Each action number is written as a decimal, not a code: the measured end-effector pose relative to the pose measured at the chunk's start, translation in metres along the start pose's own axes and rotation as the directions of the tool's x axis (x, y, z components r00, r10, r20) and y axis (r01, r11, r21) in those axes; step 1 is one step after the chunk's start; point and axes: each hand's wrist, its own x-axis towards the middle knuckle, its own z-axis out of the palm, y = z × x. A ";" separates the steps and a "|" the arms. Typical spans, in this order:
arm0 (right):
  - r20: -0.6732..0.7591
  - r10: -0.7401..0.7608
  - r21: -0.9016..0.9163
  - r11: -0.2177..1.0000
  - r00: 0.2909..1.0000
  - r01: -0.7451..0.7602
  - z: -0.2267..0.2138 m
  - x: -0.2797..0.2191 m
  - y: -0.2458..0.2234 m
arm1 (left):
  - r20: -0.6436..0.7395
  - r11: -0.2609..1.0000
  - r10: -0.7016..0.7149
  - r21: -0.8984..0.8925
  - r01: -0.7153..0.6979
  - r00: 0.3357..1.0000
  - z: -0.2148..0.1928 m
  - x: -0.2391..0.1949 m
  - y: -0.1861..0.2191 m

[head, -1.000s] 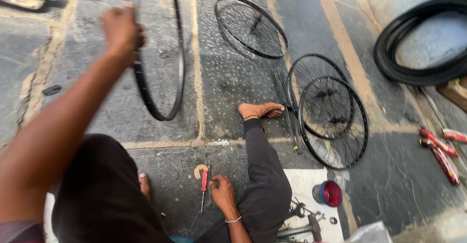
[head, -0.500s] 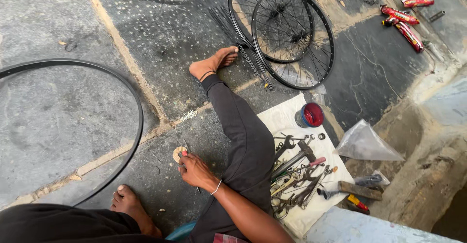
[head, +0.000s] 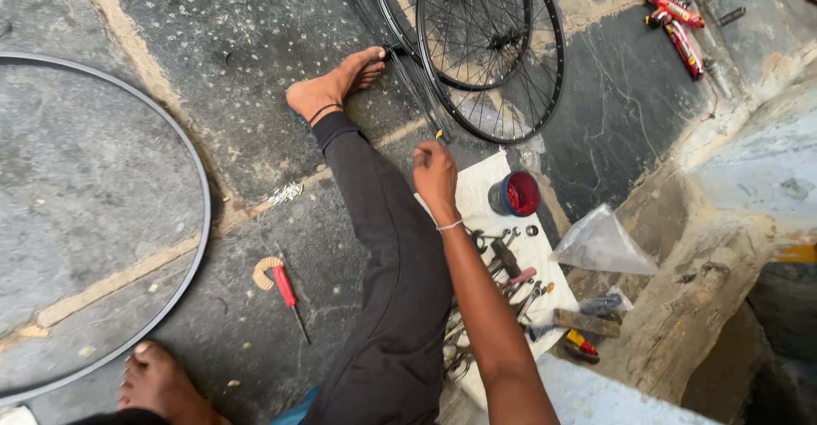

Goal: The person sits on the ground and works on a bicycle wheel, using a red screwdriver to tighten the spokes. They manipulate the wheel rim and spokes, occasionally picking up loose spokes from the floor to insert into the hub.

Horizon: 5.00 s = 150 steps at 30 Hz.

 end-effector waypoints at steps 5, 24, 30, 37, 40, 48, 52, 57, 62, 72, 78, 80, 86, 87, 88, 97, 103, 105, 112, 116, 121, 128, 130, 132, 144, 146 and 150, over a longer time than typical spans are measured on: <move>0.232 0.115 -0.392 0.920 0.966 -0.015 0.061 0.055 0.098 | 0.160 0.853 -0.078 -0.501 0.149 0.984 0.107 0.179 -0.014; 0.205 0.203 -0.678 0.735 0.958 -0.011 0.135 0.151 0.152 | 0.095 0.501 -0.054 -0.858 0.110 0.994 0.156 0.209 0.010; 0.267 0.124 -0.446 0.895 0.956 0.009 0.120 0.123 0.150 | 0.026 0.516 -0.050 -0.855 0.048 0.998 0.155 0.208 0.008; 0.270 0.287 -0.399 0.902 0.919 -0.164 0.054 0.048 0.106 | 0.152 0.548 -0.002 -0.826 0.128 0.988 0.162 0.185 0.000; 0.330 0.254 -0.411 0.906 0.909 -0.104 0.002 0.026 0.062 | 0.365 -0.550 -0.072 -0.791 0.268 0.928 0.127 0.015 0.029; 0.237 -0.016 -0.423 0.899 0.971 0.118 -0.168 0.028 -0.067 | 0.665 -0.957 -0.234 -0.285 -0.049 0.709 0.140 -0.311 0.007; 0.162 -0.197 -0.387 0.889 0.967 0.246 -0.250 0.022 -0.152 | 0.718 -0.966 -0.252 -0.224 -0.127 0.649 0.195 -0.312 -0.013; 0.248 -0.223 -0.382 0.872 0.943 0.306 -0.311 -0.030 -0.273 | 0.933 -0.930 -0.251 -0.160 -0.330 0.256 0.206 -0.287 -0.029; 0.418 -0.204 -0.449 0.801 0.885 0.396 -0.322 -0.077 -0.378 | 0.889 -0.889 -0.456 -0.457 -0.017 -0.032 0.190 -0.271 -0.035; 0.434 -0.814 -0.335 0.252 0.386 0.908 -0.287 -0.098 -0.498 | 0.931 -0.919 -0.313 -0.247 -0.308 0.187 0.173 -0.248 0.008; -0.496 -0.640 0.264 0.533 0.588 0.804 -0.226 -0.108 -0.453 | 0.896 -0.671 0.270 0.438 -0.598 0.353 0.196 -0.274 0.035; -0.143 -0.563 0.449 0.696 0.814 0.560 -0.193 -0.114 -0.443 | 0.826 -0.479 0.386 0.559 -0.677 0.410 0.201 -0.286 0.040; 0.360 -0.622 0.263 0.783 0.696 0.563 -0.105 -0.119 -0.438 | 0.855 -0.080 0.264 0.480 -0.873 0.446 0.195 -0.299 0.031; 0.319 -0.644 0.251 0.765 0.695 0.593 -0.098 -0.125 -0.434 | 0.873 -0.101 0.282 0.440 -0.892 0.398 0.194 -0.302 0.032; 0.277 -0.669 0.237 0.743 0.690 0.626 -0.091 -0.128 -0.432 | 0.890 -0.124 0.300 0.395 -0.910 0.345 0.196 -0.304 0.035; 0.168 -0.620 0.196 0.783 0.766 0.591 -0.087 -0.142 -0.439 | 0.917 -0.286 0.388 0.215 -0.934 0.092 0.201 -0.316 0.065; 0.129 -0.651 0.162 0.758 0.748 0.632 -0.099 -0.142 -0.438 | 0.746 -0.067 0.506 0.534 -0.843 0.432 0.190 -0.292 0.053; 0.125 -0.661 0.164 0.749 0.740 0.642 -0.097 -0.142 -0.437 | 0.686 -0.045 0.547 0.597 -0.801 0.480 0.187 -0.285 0.046; 0.280 -0.494 0.173 0.870 0.823 0.462 -0.081 -0.118 -0.422 | 0.741 -0.264 0.539 0.600 -0.755 0.401 0.180 -0.277 0.040; 0.419 -0.438 0.266 0.897 0.795 0.354 -0.085 -0.096 -0.419 | 0.767 -0.313 0.521 0.579 -0.753 0.374 0.179 -0.283 0.039; 0.626 -0.242 0.332 0.943 0.741 0.027 -0.096 -0.104 -0.419 | 0.778 -0.339 0.520 0.568 -0.750 0.354 0.181 -0.292 0.044; 0.525 -0.437 0.582 0.810 0.730 0.066 -0.080 -0.104 -0.413 | 0.772 -0.362 0.533 0.577 -0.732 0.345 0.186 -0.298 0.046; 0.595 -0.427 0.613 0.789 0.681 -0.039 -0.084 -0.102 -0.411 | 0.784 -0.364 0.526 0.558 -0.746 0.329 0.186 -0.300 0.048; 0.619 -0.443 0.622 0.781 0.648 -0.060 -0.086 -0.103 -0.413 | 0.786 -0.336 0.522 0.547 -0.767 0.331 0.188 -0.301 0.049; 0.524 -0.485 0.626 0.777 0.700 0.069 -0.089 -0.110 -0.415 | 0.785 -0.383 0.520 0.566 -0.730 0.336 0.188 -0.289 0.055; 0.475 -0.488 0.604 0.786 0.733 0.132 -0.088 -0.113 -0.413 | 0.781 -0.363 0.528 0.563 -0.743 0.333 0.188 -0.287 0.055; 0.313 -0.652 0.730 0.630 0.690 0.264 -0.098 -0.125 -0.400 | 0.810 -0.489 0.535 0.528 -0.695 0.239 0.189 -0.291 0.058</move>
